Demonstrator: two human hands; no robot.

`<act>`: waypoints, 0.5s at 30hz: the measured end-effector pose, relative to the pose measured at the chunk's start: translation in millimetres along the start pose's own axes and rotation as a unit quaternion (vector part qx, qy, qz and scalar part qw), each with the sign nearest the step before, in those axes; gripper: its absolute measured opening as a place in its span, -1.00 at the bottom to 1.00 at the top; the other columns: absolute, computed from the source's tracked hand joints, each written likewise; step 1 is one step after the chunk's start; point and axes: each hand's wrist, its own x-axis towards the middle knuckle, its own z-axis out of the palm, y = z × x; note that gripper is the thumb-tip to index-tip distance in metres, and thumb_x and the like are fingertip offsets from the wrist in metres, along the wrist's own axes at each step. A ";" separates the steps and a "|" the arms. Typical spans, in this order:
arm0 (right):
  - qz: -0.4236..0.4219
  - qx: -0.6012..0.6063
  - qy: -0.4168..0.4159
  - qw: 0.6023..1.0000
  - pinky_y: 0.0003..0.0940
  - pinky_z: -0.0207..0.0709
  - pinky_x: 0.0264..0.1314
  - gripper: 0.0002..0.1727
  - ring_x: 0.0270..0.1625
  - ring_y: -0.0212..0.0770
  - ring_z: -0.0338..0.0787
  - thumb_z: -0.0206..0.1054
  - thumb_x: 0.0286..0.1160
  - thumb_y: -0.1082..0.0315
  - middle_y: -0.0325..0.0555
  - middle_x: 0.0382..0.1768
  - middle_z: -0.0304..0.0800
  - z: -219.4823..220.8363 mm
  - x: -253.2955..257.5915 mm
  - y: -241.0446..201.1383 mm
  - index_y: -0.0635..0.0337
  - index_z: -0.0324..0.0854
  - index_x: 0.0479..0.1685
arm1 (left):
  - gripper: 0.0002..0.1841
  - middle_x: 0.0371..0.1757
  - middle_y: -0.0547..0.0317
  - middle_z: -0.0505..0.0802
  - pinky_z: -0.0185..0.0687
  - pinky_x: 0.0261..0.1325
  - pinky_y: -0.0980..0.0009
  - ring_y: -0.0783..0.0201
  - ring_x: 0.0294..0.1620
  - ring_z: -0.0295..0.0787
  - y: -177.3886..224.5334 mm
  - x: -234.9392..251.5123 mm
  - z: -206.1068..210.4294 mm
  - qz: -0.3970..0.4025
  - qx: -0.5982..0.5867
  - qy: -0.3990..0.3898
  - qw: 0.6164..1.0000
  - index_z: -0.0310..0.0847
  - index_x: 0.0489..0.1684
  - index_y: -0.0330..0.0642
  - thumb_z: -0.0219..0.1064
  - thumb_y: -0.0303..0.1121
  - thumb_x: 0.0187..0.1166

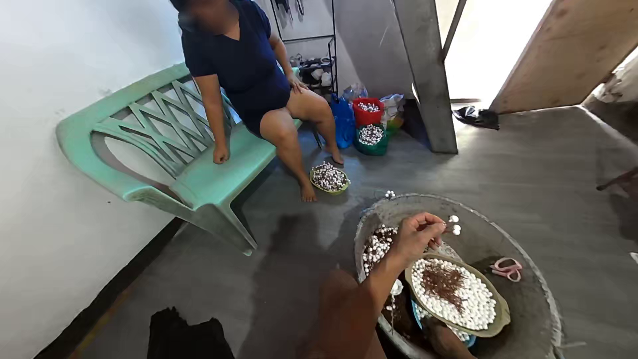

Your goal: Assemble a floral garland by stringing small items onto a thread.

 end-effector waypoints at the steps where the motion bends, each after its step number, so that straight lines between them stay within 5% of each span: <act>1: 0.000 0.003 0.013 1.000 0.37 0.47 0.52 -0.47 0.49 0.26 0.67 0.23 0.67 0.05 0.17 0.43 0.71 1.1 1.5 1.7 -0.08 0.57 0.59 | -0.83 -0.31 0.01 0.81 0.71 -0.36 0.41 0.30 -0.45 0.73 0.1 0.9 -0.3 0.002 -0.002 -0.001 1.000 0.64 0.02 -0.42 0.24 -0.46 0.72; 7: -0.010 -0.012 0.006 1.000 0.36 0.49 0.51 -0.50 0.50 0.26 0.64 0.29 0.60 0.10 0.17 0.43 0.69 -15.7 -21.9 -16.1 -0.01 0.62 0.50 | -0.80 -0.35 0.15 0.78 0.69 -0.27 0.44 0.38 -0.42 0.69 17.0 -3.1 -2.2 -0.031 0.058 0.004 0.998 0.68 0.07 -0.33 0.22 -0.40 0.76; 10: -0.021 -0.012 0.005 1.000 0.36 0.46 0.54 -0.44 0.56 0.25 0.58 0.33 0.51 0.21 0.15 0.49 0.64 -24.1 -35.1 -18.3 -0.02 0.57 0.56 | -0.80 -0.34 0.08 0.79 0.69 -0.39 0.40 0.31 -0.47 0.69 7.5 -7.6 -4.2 -0.003 0.080 -0.026 0.996 0.66 0.15 -0.19 0.23 -0.31 0.78; 15: -0.011 0.007 -0.008 1.000 0.40 0.46 0.50 -0.51 0.50 0.29 0.63 0.28 0.55 0.27 0.21 0.43 0.68 -30.9 -36.7 -20.2 0.02 0.61 0.51 | -0.83 -0.34 0.05 0.80 0.72 -0.41 0.37 0.26 -0.46 0.73 -1.8 4.8 -0.5 0.043 0.059 -0.009 0.997 0.63 0.08 -0.35 0.23 -0.44 0.75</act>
